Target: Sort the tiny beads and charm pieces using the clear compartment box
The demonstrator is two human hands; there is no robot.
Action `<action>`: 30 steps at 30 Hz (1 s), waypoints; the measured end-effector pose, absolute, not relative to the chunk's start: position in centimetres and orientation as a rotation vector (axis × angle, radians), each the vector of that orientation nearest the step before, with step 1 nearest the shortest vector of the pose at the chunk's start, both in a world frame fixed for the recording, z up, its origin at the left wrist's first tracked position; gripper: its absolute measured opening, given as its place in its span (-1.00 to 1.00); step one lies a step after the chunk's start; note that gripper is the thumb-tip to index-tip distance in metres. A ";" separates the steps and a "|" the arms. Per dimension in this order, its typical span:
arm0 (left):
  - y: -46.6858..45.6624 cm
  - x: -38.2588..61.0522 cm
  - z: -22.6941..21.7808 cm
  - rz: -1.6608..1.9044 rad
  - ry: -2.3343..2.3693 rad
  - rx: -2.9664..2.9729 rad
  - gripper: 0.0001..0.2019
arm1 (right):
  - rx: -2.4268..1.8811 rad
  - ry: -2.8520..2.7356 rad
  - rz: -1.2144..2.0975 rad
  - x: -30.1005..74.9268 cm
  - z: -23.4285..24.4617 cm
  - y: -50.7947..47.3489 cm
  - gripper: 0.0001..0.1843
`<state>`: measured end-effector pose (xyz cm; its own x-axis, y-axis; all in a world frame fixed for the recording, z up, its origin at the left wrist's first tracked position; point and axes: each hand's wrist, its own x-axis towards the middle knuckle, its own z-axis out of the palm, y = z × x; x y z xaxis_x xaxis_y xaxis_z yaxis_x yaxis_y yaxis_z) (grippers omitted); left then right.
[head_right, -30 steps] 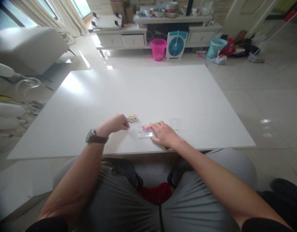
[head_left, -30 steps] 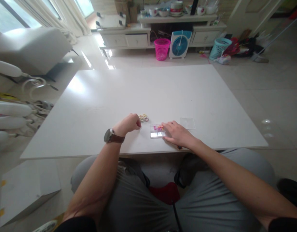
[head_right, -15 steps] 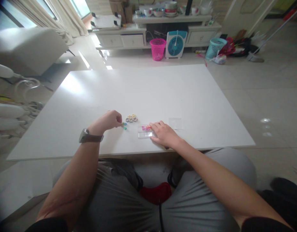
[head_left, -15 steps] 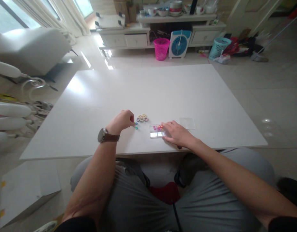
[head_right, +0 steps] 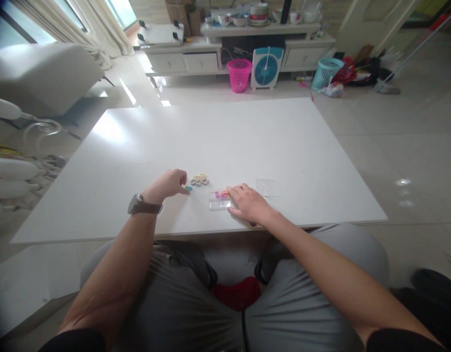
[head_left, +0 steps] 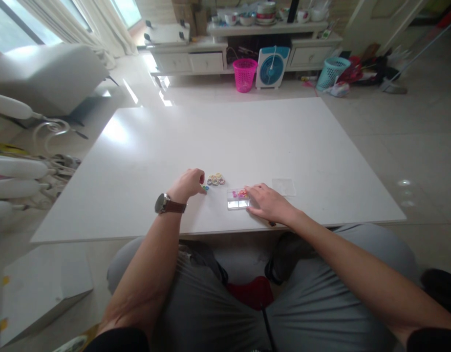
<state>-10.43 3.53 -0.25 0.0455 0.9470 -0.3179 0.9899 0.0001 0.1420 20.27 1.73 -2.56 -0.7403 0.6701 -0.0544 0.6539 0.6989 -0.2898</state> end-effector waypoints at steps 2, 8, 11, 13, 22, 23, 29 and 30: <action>3.6 -10.9 -0.1 -0.152 1.979 1.985 -0.77 | -1.109 -2.858 0.437 20.2 -2.5 1.7 -0.32; 2.9 -9.7 0.9 0.005 1.926 1.984 -0.80 | -1.105 -2.896 0.394 20.1 -2.3 1.5 -0.32; 2.3 -7.5 1.0 0.175 1.771 2.072 -0.88 | -1.097 -2.898 0.376 20.0 -2.4 1.5 -0.33; 2.0 -5.9 0.6 0.254 1.611 2.127 -0.91 | -1.082 -2.901 0.363 19.9 -2.5 1.4 -0.34; 1.6 -3.5 -1.1 0.134 1.436 2.364 -0.85 | -1.073 -2.903 0.355 19.6 -2.1 0.9 -0.39; 1.6 -3.4 -1.1 0.130 1.449 2.367 -0.86 | -1.072 -2.902 0.353 19.5 -2.2 0.9 -0.39; 1.5 -3.0 -1.3 0.101 1.534 2.358 -0.85 | -1.067 -2.915 0.336 19.5 -2.7 1.0 -0.37; 1.6 -3.0 -1.4 0.099 1.535 2.355 -0.85 | -1.078 -2.915 0.334 19.4 -2.7 1.0 -0.36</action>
